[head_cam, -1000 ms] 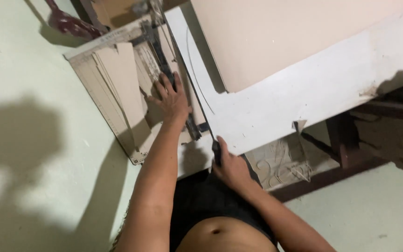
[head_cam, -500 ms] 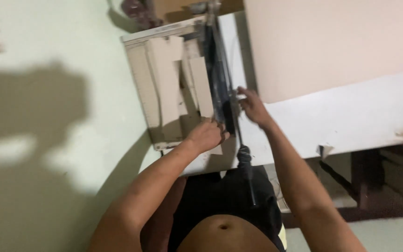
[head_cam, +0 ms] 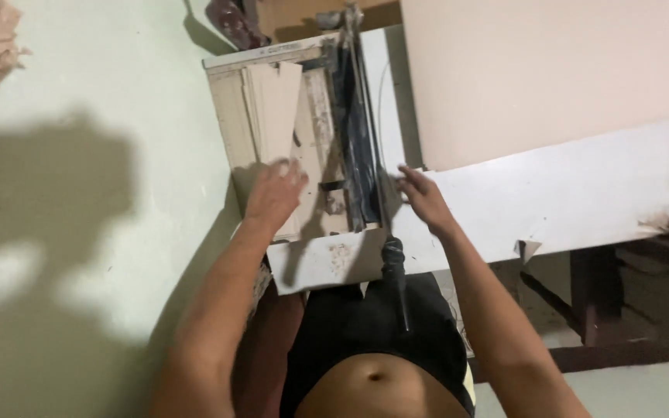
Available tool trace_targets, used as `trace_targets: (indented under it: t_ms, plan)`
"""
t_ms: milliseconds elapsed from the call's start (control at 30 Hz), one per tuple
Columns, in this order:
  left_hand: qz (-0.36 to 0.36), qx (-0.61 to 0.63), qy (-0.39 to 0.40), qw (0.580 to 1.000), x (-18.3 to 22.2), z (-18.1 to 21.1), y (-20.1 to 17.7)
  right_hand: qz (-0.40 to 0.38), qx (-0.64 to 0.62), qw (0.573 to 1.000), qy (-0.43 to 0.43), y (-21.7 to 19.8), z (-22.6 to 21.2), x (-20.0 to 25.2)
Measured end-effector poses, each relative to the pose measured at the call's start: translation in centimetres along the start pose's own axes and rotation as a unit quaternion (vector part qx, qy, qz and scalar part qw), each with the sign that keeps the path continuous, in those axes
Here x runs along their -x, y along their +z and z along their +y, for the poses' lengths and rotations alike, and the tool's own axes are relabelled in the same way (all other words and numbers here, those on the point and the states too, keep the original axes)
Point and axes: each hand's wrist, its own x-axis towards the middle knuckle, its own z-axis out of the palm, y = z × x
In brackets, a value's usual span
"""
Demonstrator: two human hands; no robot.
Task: Using a manual lever-style paper cutter to cut cardboard sheets into smaller strips.
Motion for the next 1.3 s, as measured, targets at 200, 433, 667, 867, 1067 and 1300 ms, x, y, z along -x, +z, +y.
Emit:
trace_targets:
  t_ms: [200, 433, 667, 867, 1067, 1300]
  plan:
    - [0.018, 0.382, -0.394, 0.835, -0.3, 0.9, -7.4, 0.129, -0.063, 0.986, 0.090, -5.2, 4.1, 6.0]
    - [0.052, 0.463, -0.490, 0.737, -2.3, 1.4, -3.7, 0.250, -0.176, 0.950, 0.060, -14.3, 3.8, 2.4]
    - [0.291, 0.443, -0.289, 0.798, -8.2, 7.5, -15.9, 0.225, -0.257, 0.932, 0.117, -17.2, -2.3, -1.9]
    - [0.063, 0.513, -0.216, 0.828, -23.3, 16.8, -11.5, 0.222, -0.348, 0.902, 0.129, -19.7, 1.1, -6.1]
    - [0.077, 0.615, -0.299, 0.725, -22.1, 18.7, -13.2, 0.211, -0.434, 0.862, 0.155, -20.1, 0.2, -5.6]
    - [0.104, 0.660, -0.356, 0.654, -24.1, 18.0, -12.5, 0.263, -0.402, 0.867, 0.132, -19.8, 2.1, -6.3]
